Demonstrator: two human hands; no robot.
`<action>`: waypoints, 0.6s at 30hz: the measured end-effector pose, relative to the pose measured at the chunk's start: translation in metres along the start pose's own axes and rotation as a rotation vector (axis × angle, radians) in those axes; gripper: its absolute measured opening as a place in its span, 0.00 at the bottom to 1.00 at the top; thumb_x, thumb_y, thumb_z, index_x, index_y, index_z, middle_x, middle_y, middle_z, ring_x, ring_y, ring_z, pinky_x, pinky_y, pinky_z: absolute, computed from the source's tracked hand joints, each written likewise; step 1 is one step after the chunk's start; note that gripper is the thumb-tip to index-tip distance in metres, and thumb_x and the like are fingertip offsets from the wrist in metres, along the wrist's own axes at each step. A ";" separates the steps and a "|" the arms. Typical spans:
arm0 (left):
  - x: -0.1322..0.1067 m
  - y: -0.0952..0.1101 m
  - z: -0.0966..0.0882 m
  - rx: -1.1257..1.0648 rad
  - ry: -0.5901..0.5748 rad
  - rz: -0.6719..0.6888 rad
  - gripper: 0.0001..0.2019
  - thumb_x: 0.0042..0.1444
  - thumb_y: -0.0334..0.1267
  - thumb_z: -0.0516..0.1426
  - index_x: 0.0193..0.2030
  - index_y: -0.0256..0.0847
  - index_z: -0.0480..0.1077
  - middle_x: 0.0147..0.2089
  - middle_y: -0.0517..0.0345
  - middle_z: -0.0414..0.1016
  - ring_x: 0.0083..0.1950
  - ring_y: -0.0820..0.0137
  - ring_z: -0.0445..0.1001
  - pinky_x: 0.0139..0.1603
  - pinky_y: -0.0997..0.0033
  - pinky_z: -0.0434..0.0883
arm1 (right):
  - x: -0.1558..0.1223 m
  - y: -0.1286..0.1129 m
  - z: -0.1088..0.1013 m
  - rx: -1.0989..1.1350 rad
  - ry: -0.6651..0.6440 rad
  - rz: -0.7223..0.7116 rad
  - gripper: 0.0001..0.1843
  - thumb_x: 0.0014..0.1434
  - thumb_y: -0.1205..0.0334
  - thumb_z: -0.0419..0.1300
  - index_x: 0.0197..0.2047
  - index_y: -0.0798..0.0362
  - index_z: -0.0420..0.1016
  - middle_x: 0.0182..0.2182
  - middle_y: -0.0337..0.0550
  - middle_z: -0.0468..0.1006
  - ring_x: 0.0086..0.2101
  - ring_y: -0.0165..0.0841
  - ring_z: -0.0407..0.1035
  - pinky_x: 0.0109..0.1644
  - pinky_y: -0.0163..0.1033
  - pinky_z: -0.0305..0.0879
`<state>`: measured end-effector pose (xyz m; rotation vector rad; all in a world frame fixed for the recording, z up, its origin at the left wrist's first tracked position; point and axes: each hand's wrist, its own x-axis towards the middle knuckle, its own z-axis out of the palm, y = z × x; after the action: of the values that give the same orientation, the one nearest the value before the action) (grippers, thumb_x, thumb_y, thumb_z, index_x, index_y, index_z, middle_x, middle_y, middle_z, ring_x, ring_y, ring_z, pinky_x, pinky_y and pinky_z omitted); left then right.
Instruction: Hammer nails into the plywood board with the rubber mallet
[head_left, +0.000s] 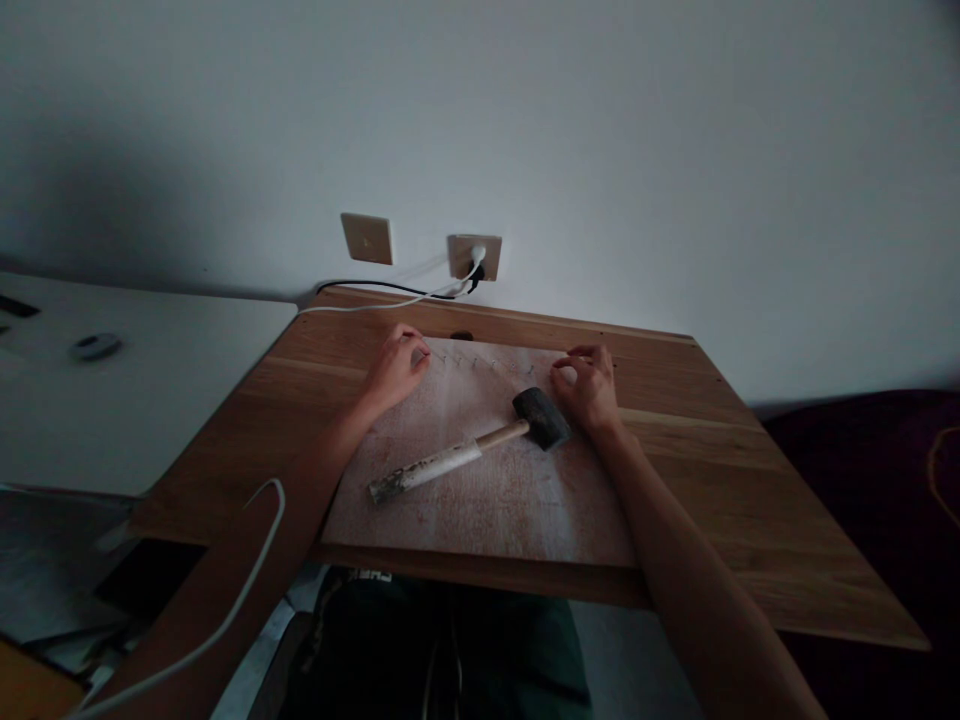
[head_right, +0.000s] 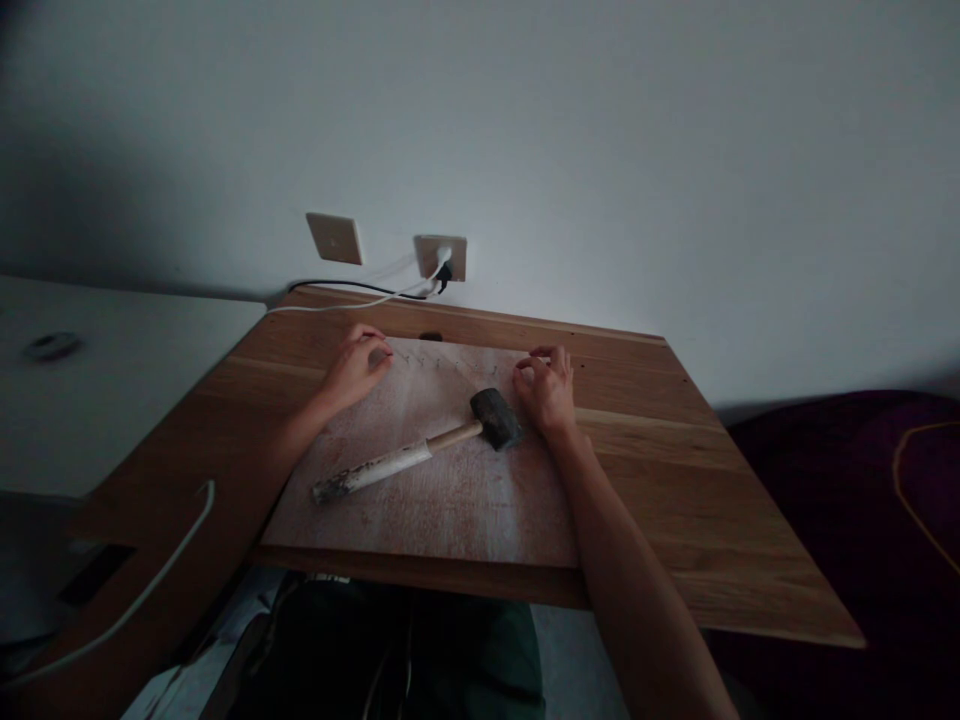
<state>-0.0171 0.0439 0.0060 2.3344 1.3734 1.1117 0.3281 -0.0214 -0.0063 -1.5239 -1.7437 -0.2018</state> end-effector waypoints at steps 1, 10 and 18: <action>0.000 0.000 0.000 0.001 -0.002 -0.001 0.05 0.58 0.29 0.61 0.34 0.43 0.73 0.49 0.54 0.69 0.56 0.61 0.72 0.64 0.54 0.70 | 0.000 0.001 0.000 0.014 0.001 0.004 0.08 0.61 0.60 0.62 0.36 0.51 0.82 0.46 0.53 0.73 0.48 0.48 0.69 0.56 0.58 0.69; 0.000 -0.001 0.000 0.031 -0.007 0.003 0.04 0.59 0.30 0.62 0.36 0.42 0.73 0.50 0.52 0.70 0.56 0.61 0.72 0.64 0.55 0.70 | 0.003 0.004 -0.002 0.090 0.021 0.047 0.09 0.61 0.57 0.62 0.38 0.50 0.83 0.45 0.52 0.73 0.47 0.46 0.71 0.56 0.57 0.70; 0.001 -0.001 0.001 0.053 0.016 -0.045 0.04 0.58 0.31 0.65 0.34 0.41 0.74 0.47 0.53 0.70 0.53 0.61 0.74 0.61 0.56 0.72 | 0.003 0.000 -0.002 0.120 0.021 0.050 0.08 0.60 0.56 0.63 0.37 0.50 0.82 0.44 0.51 0.72 0.47 0.46 0.71 0.56 0.56 0.71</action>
<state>-0.0168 0.0453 0.0058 2.3238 1.4707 1.0966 0.3293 -0.0202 -0.0031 -1.4715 -1.6692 -0.0861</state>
